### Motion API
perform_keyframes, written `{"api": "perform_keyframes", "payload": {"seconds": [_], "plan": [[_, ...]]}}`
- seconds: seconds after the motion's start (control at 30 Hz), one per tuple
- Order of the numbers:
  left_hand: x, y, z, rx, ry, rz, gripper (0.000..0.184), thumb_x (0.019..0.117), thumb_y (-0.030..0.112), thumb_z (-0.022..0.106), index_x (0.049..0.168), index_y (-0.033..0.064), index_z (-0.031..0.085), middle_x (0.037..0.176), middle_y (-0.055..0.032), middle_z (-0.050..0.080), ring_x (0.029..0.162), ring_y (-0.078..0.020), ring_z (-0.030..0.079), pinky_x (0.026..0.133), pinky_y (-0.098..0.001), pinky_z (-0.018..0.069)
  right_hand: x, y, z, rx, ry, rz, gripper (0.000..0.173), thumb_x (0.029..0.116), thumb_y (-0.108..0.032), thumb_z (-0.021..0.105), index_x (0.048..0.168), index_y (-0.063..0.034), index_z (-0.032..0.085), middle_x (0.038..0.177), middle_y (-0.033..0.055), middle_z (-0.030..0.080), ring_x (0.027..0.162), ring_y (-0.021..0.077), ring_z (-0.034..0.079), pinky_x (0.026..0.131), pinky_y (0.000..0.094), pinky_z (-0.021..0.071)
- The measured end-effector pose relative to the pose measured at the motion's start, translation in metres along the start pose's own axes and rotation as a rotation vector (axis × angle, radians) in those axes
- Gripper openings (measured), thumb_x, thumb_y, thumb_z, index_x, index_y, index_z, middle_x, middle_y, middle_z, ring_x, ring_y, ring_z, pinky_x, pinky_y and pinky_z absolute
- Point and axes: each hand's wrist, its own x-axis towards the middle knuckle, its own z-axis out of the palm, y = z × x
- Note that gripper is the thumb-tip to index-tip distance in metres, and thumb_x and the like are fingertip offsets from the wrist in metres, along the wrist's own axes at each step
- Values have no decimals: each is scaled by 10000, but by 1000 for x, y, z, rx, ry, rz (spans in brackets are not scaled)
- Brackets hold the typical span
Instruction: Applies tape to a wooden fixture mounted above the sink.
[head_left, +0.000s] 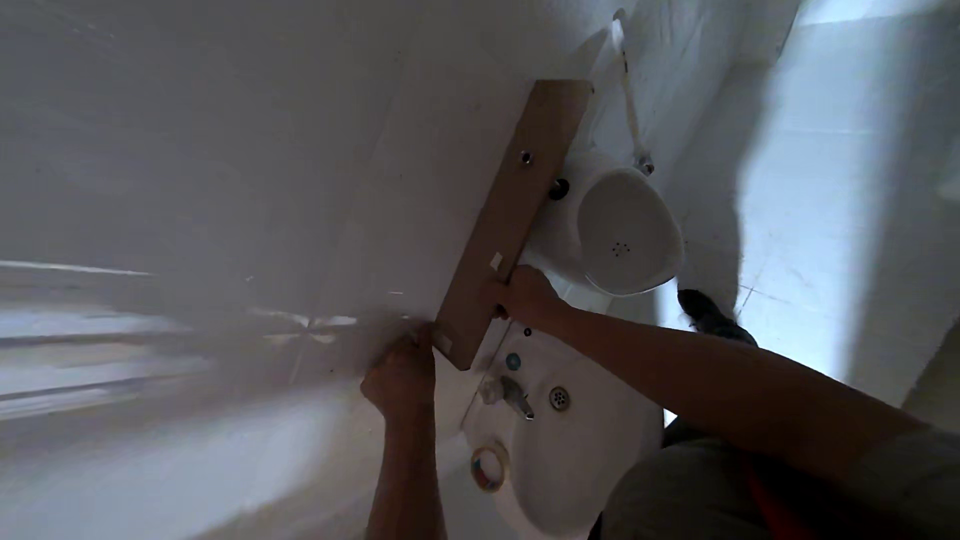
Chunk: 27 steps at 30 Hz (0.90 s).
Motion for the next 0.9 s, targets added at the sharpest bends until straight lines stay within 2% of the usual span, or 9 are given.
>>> {"api": "perform_keyframes", "payload": {"seconds": [0.27, 0.4, 0.47, 0.53, 0.6, 0.67, 0.73, 0.83, 0.9], "plan": [[-5, -15, 13, 1, 99, 132, 451, 1056, 465, 516, 1018, 97, 774, 870, -222, 734, 839, -462, 712, 670, -663, 516, -1, -3, 1, -5, 20, 44, 419, 1019, -435, 577, 880, -50, 669, 779, 76, 712, 703, 183, 714, 677, 420, 594], [-2, -14, 16, 5, 125, 164, 433, 1062, 447, 510, 1011, 113, 780, 854, -212, 738, 813, -461, 717, 644, -663, 521, -5, -4, -6, -3, -32, 87, 471, 1018, -504, 573, 961, -49, 679, 815, 65, 728, 726, 169, 726, 703, 394, 610], [-1, -14, 19, -28, 124, 150, 423, 1059, 437, 524, 1007, 109, 785, 859, -212, 740, 816, -454, 717, 661, -667, 520, -16, -6, -25, -167, -66, 62, 556, 1010, -578, 550, 980, -45, 704, 811, 70, 727, 730, 192, 718, 717, 430, 600], [-2, -15, 20, -71, 144, 155, 404, 1055, 394, 544, 952, 74, 767, 805, -210, 725, 764, -452, 711, 622, -657, 514, -31, -14, -44, -358, 15, -74, 506, 1016, -527, 572, 971, -42, 710, 798, 101, 685, 731, 246, 676, 702, 496, 561], [-3, -14, 18, -123, 150, 143, 442, 1051, 385, 552, 856, 30, 729, 740, -219, 696, 707, -462, 695, 585, -655, 501, -36, -25, -56, -532, 160, -345, 322, 1028, -372, 596, 1003, -72, 708, 820, 80, 686, 751, 224, 681, 685, 461, 564], [-5, -13, 19, -179, 157, 121, 463, 1044, 394, 563, 824, 15, 714, 726, -211, 688, 694, -448, 692, 586, -651, 498, -25, -39, -66, -753, 155, -630, 260, 999, -268, 637, 1156, -77, 719, 1002, 107, 718, 921, 257, 704, 807, 473, 582], [-8, -12, 20, -247, 143, 82, 454, 1038, 399, 578, 832, 19, 718, 753, -206, 697, 708, -431, 695, 604, -650, 505, -12, -58, -75, -1012, -17, -749, 334, 994, -289, 641, 1273, -112, 697, 1193, 146, 662, 1110, 316, 647, 940, 511, 533], [-16, -12, 20, -336, 17, -40, 461, 1037, 425, 574, 884, 16, 724, 769, -202, 703, 740, -433, 697, 655, -654, 513, -3, -77, -82, -1234, -225, -737, 259, 1029, -328, 600, 1147, -152, 750, 1110, 97, 709, 1069, 298, 665, 947, 532, 521], [-27, -14, 21, -419, -45, -116, 461, 1032, 435, 581, 890, 19, 720, 749, -182, 697, 719, -405, 691, 655, -641, 515, 1, -78, -85, -1277, -257, -767, 218, 1033, -264, 588, 1083, -142, 761, 1079, 86, 715, 1036, 296, 681, 892, 535, 551]]}}
